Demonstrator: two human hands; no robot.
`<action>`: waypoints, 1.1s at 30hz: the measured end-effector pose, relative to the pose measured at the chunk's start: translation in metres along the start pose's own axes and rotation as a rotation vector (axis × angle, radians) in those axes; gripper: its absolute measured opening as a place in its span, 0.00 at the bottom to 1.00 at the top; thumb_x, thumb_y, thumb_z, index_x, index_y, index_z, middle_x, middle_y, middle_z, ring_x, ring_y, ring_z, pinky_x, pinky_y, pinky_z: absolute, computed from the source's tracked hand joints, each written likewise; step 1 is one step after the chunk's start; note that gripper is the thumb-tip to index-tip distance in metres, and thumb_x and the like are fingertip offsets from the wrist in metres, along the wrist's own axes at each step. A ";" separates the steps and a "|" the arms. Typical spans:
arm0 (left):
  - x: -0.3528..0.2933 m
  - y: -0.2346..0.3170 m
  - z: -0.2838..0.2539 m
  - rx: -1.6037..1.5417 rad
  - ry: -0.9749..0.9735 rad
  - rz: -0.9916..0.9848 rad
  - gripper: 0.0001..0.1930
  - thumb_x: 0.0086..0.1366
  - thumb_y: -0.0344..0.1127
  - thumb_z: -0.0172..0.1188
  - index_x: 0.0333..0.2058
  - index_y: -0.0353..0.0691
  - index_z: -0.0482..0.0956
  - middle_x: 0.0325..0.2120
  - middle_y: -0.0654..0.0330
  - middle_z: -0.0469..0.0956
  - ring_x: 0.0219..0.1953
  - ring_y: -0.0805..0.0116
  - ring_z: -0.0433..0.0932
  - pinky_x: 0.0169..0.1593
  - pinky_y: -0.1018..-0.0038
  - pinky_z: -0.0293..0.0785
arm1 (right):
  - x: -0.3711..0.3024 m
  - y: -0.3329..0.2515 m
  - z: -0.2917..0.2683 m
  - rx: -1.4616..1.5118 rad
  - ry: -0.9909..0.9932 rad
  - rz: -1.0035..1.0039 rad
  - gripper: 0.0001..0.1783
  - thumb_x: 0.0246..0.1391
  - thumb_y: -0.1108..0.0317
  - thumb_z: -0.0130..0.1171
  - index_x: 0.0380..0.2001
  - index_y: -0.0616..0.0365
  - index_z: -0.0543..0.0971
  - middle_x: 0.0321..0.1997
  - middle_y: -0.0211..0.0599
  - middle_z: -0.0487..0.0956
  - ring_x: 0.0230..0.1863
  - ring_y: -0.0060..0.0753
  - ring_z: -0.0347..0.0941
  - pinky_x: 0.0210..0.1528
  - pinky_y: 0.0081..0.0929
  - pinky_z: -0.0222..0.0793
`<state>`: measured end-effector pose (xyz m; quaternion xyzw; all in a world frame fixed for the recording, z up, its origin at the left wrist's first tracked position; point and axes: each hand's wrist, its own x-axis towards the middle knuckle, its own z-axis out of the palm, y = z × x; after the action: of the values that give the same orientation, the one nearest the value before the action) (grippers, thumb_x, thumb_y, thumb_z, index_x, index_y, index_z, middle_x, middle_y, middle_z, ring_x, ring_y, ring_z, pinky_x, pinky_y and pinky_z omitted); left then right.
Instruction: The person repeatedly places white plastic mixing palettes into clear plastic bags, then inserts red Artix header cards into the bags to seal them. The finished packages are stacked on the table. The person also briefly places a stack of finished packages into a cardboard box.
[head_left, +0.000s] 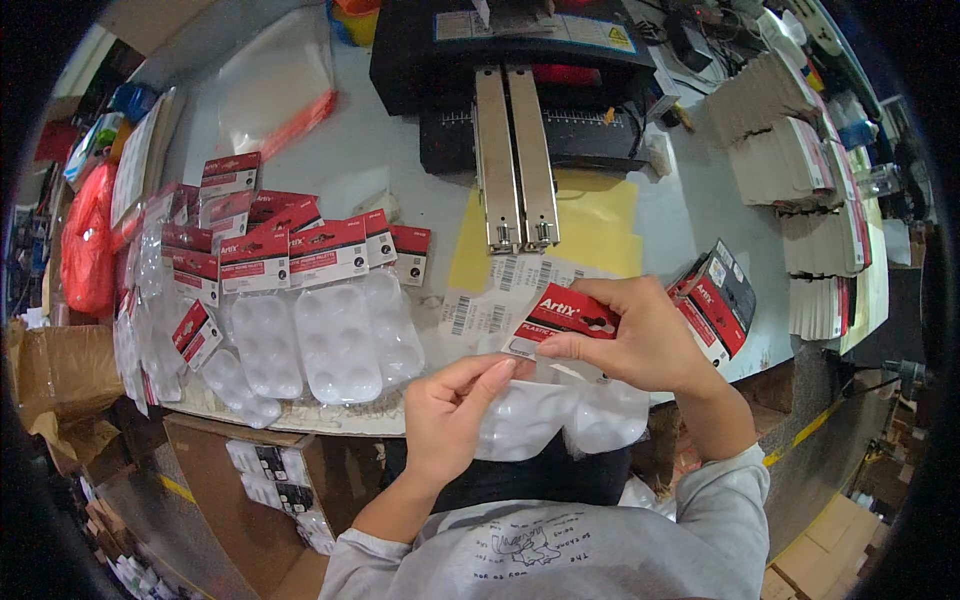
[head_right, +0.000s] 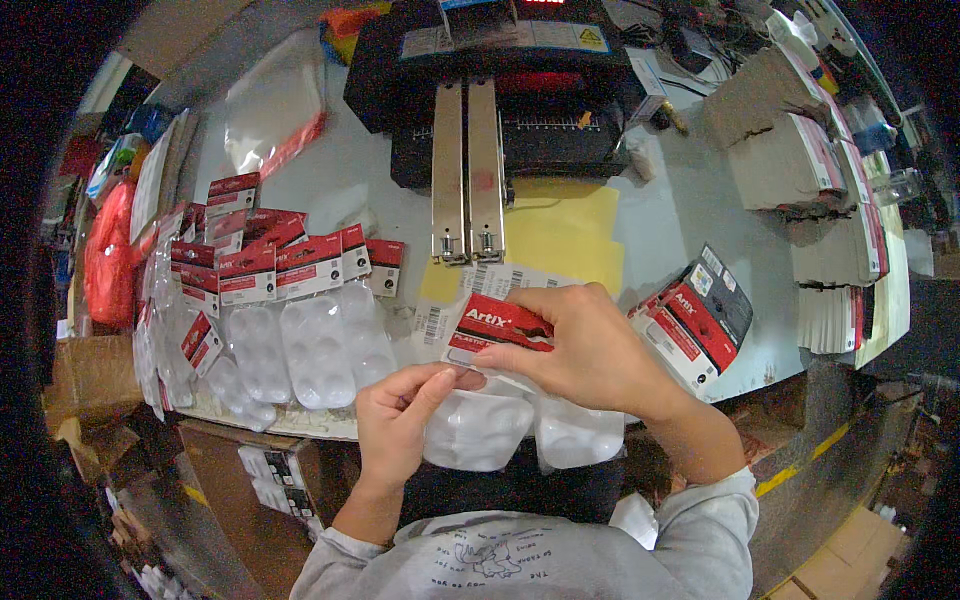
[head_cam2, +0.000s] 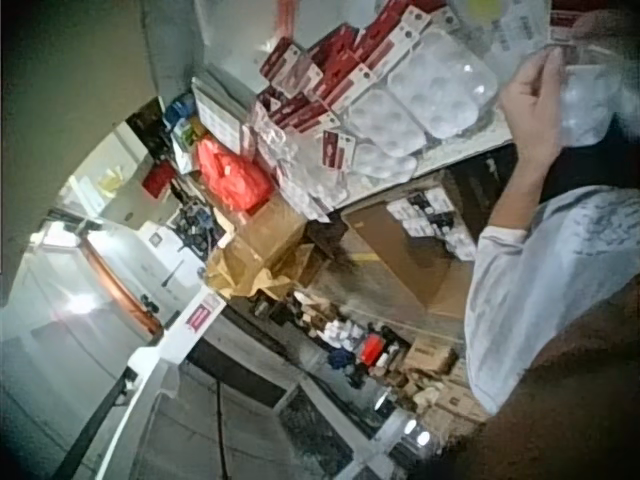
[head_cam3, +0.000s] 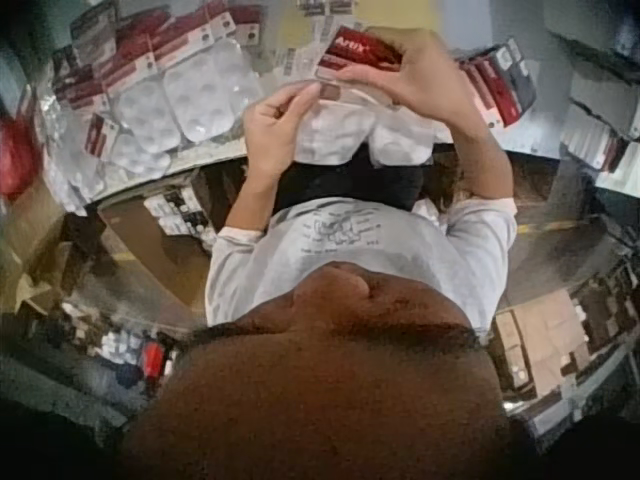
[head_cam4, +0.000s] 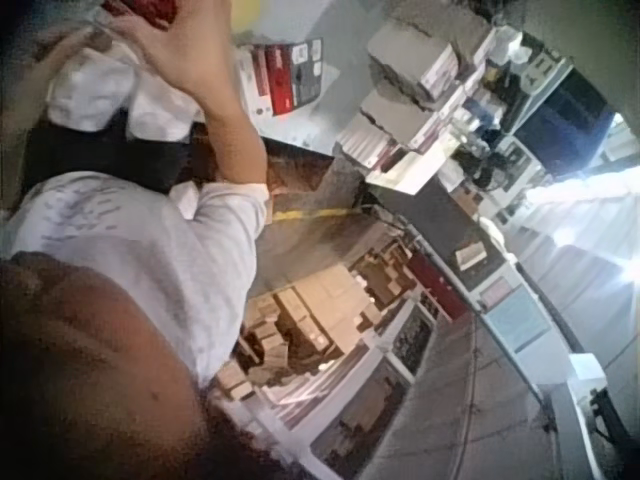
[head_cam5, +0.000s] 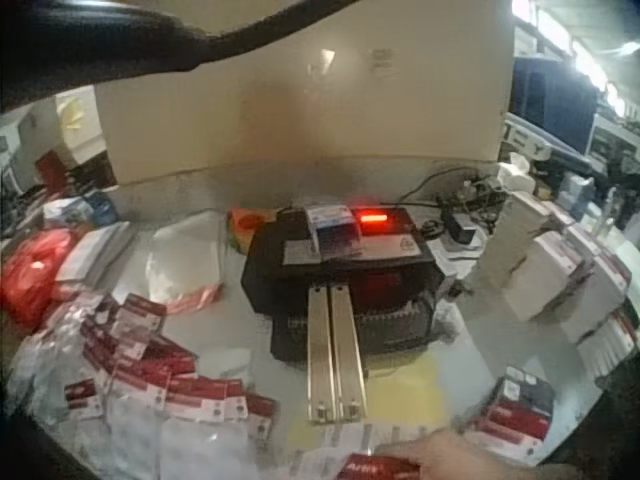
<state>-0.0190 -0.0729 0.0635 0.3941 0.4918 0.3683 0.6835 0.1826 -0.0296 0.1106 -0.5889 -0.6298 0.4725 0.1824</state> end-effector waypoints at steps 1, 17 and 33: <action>0.001 -0.001 0.001 0.023 0.024 0.028 0.09 0.63 0.33 0.58 0.36 0.32 0.80 0.29 0.63 0.81 0.29 0.83 0.72 0.34 0.85 0.69 | 0.000 0.001 0.001 -0.020 -0.003 0.013 0.22 0.39 0.58 0.72 0.32 0.63 0.79 0.19 0.33 0.76 0.19 0.21 0.69 0.24 0.22 0.66; 0.009 -0.012 -0.003 0.088 0.326 0.144 0.10 0.63 0.33 0.57 0.31 0.31 0.80 0.24 0.68 0.77 0.26 0.83 0.68 0.31 0.85 0.64 | -0.001 0.037 -0.005 0.155 -0.097 0.011 0.17 0.45 0.58 0.67 0.28 0.64 0.80 0.21 0.34 0.78 0.22 0.22 0.73 0.27 0.21 0.67; 0.067 -0.028 -0.003 0.480 0.379 0.251 0.20 0.70 0.46 0.43 0.29 0.32 0.71 0.20 0.55 0.72 0.26 0.70 0.68 0.33 0.71 0.66 | 0.030 0.058 0.017 0.672 -0.010 0.286 0.13 0.58 0.66 0.51 0.26 0.65 0.77 0.24 0.34 0.78 0.23 0.21 0.74 0.23 0.18 0.68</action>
<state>-0.0026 -0.0237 0.0121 0.5259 0.6305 0.3900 0.4169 0.1951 -0.0165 0.0451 -0.5757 -0.3517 0.6767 0.2947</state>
